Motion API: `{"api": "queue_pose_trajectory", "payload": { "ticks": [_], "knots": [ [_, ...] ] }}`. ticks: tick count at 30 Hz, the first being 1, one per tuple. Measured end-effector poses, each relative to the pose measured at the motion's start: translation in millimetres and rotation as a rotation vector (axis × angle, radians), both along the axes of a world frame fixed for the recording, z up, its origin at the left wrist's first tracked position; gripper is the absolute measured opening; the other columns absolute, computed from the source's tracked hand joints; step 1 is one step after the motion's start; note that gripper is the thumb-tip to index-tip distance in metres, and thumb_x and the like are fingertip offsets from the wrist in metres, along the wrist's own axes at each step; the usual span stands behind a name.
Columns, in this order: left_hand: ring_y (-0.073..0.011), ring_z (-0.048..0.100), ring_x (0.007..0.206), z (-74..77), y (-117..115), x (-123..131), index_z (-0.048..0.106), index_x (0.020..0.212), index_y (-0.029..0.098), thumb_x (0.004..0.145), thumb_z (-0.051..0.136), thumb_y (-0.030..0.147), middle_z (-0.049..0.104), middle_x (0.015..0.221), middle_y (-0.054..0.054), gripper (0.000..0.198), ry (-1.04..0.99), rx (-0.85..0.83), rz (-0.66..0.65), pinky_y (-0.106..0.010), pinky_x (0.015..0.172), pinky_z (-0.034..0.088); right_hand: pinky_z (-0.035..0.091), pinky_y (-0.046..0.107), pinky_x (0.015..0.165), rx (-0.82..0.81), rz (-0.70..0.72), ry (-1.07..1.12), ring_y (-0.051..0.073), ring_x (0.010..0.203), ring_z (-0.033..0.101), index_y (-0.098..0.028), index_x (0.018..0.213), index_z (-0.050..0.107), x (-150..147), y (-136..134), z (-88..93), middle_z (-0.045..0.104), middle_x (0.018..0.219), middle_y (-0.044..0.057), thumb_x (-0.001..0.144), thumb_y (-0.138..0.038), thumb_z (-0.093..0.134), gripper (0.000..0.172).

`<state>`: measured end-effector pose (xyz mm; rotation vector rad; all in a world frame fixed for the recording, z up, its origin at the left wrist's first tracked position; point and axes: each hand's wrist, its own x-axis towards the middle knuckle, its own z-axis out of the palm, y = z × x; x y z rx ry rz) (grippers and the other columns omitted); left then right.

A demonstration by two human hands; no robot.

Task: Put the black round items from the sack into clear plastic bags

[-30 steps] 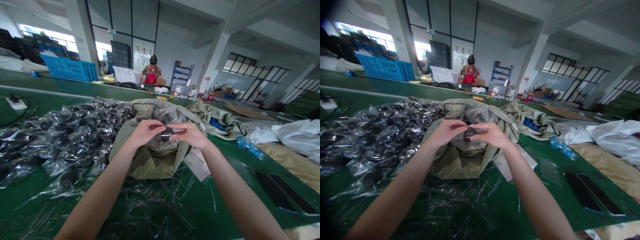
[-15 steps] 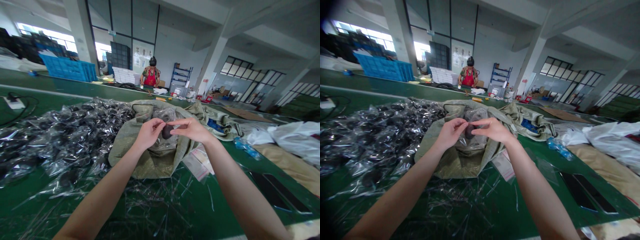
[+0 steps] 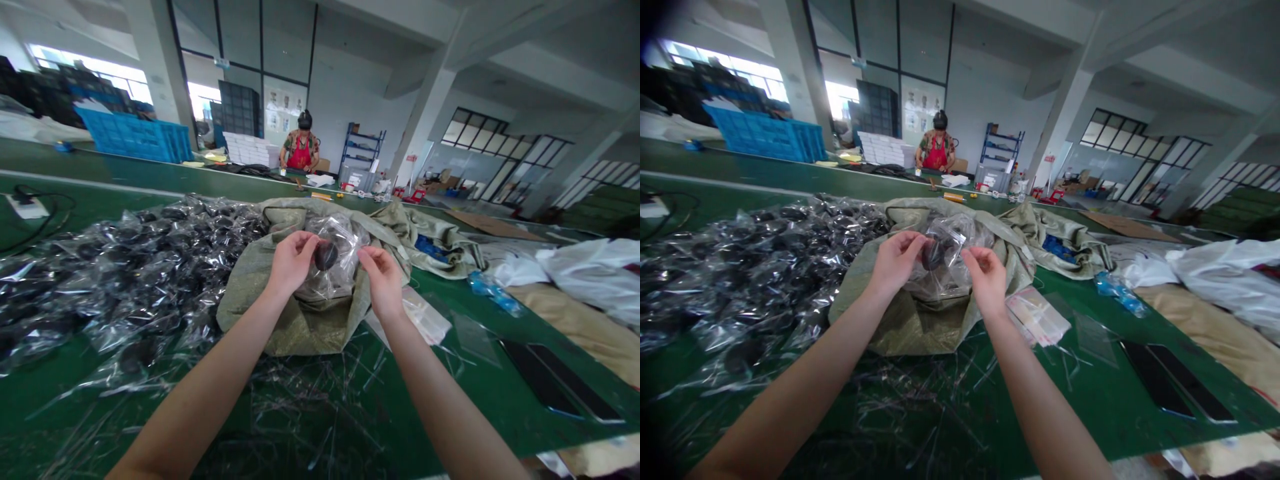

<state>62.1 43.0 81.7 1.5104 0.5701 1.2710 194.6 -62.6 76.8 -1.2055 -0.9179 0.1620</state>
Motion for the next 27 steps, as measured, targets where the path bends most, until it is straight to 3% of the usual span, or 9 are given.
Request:
{"api": "queue_pose_trajectory", "payload": {
  "ticks": [3, 9, 15, 18, 23, 27],
  "knots": [
    [-0.0150, 0.066, 0.073, -2.1, 1, 1, 0.064, 0.084, 0.014, 0.082, 0.057, 0.035, 0.074, 0.087, -0.006, 0.022, -0.003, 0.010, 0.004, -0.024, 0.062, 0.051, 0.048, 0.029, 0.076, -0.050, 0.051, -0.010, 0.015, 0.075, 0.061, -0.019, 0.079, 0.067, -6, 1, -1.6, 0.068, 0.079, 0.001, 0.072, -0.043, 0.072, 0.026],
    [-0.0160, 0.066, 0.074, -3.2, 2, 1, 0.064, 0.085, 0.014, 0.082, 0.057, 0.037, 0.074, 0.088, -0.007, 0.024, -0.018, 0.014, -0.011, -0.026, 0.064, 0.052, 0.048, 0.029, 0.072, -0.038, -0.014, -0.109, 0.016, 0.075, 0.061, -0.019, 0.077, 0.068, -11, 5, 4.6, 0.068, 0.078, 0.001, 0.075, -0.038, 0.068, 0.019],
    [-0.0203, 0.066, 0.102, -9.9, 5, 7, 0.066, 0.082, 0.015, 0.081, 0.060, 0.035, 0.072, 0.109, -0.009, 0.021, -0.131, 0.029, -0.010, -0.033, 0.092, 0.048, 0.045, 0.028, 0.071, -0.022, -0.079, -0.323, 0.015, 0.074, 0.058, -0.020, 0.075, 0.067, -12, 2, 14.2, 0.064, 0.077, 0.001, 0.080, -0.033, 0.063, 0.015],
    [-0.0222, 0.062, 0.112, -16.7, 8, 12, 0.065, 0.078, 0.015, 0.079, 0.060, 0.032, 0.069, 0.116, -0.010, 0.018, -0.185, -0.008, -0.013, -0.035, 0.098, 0.045, 0.043, 0.028, 0.071, -0.039, -0.105, -0.467, 0.015, 0.074, 0.056, -0.020, 0.074, 0.065, -16, -2, 19.5, 0.062, 0.077, 0.001, 0.082, -0.030, 0.061, 0.013],
    [-0.0227, 0.057, 0.119, -18.5, 8, 11, 0.067, 0.077, 0.015, 0.081, 0.057, 0.029, 0.064, 0.126, -0.011, 0.018, -0.132, 0.059, 0.135, -0.037, 0.102, 0.041, 0.043, 0.028, 0.071, -0.052, -0.110, -0.503, 0.015, 0.074, 0.055, -0.020, 0.075, 0.064, -16, -4, 19.7, 0.060, 0.077, 0.001, 0.084, -0.029, 0.060, 0.013],
    [-0.0229, 0.055, 0.121, -18.3, 7, 7, 0.068, 0.078, 0.015, 0.080, 0.059, 0.027, 0.062, 0.127, -0.011, 0.015, -0.091, 0.153, 0.168, -0.036, 0.099, 0.044, 0.043, 0.027, 0.069, -0.065, -0.074, -0.492, 0.015, 0.075, 0.056, -0.019, 0.076, 0.064, -11, -2, 14.1, 0.060, 0.079, 0.001, 0.084, -0.028, 0.059, 0.013]
  ]
}}
